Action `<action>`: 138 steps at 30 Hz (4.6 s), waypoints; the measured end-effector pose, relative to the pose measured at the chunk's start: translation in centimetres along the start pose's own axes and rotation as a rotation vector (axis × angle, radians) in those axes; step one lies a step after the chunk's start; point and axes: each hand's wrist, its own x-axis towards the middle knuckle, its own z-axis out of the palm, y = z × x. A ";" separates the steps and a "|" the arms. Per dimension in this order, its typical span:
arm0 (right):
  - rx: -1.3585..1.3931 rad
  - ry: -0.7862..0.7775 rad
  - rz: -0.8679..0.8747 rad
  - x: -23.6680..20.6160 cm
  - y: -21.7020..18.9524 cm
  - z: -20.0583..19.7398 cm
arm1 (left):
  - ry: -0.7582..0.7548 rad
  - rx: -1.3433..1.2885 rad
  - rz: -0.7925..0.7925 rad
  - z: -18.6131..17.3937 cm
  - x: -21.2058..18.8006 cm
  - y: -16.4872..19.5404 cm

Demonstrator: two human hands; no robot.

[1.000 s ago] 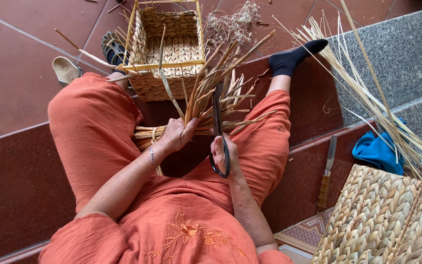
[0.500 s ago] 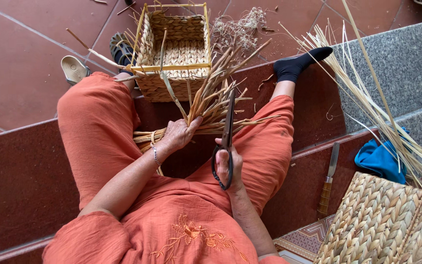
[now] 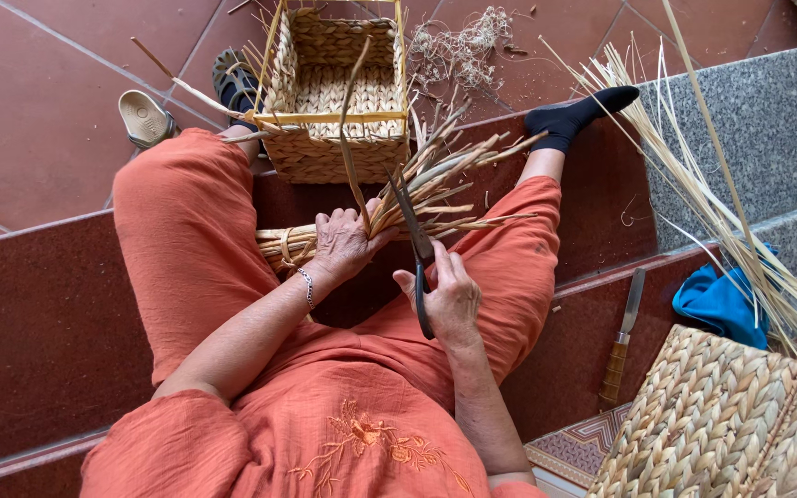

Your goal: The person sits on the floor and weaves a small rectangular basket using dried palm leaves. They trim excess strands with scissors and continue weaving the sides of the basket.

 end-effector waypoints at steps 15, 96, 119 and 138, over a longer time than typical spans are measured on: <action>0.740 0.089 0.085 -2.6 3.5 3.8 | -0.196 -0.353 -0.055 -0.9 0.8 0.1; 0.741 0.189 0.221 1.4 7.6 4.6 | 0.183 -1.544 -0.488 -3.4 3.8 -4.9; 1.086 -0.266 0.298 2.1 4.9 1.1 | 0.002 -1.512 -0.318 -2.6 3.3 -4.9; 1.016 -0.082 0.315 1.4 3.4 0.7 | -0.021 -1.543 -0.343 -3.6 3.4 -3.2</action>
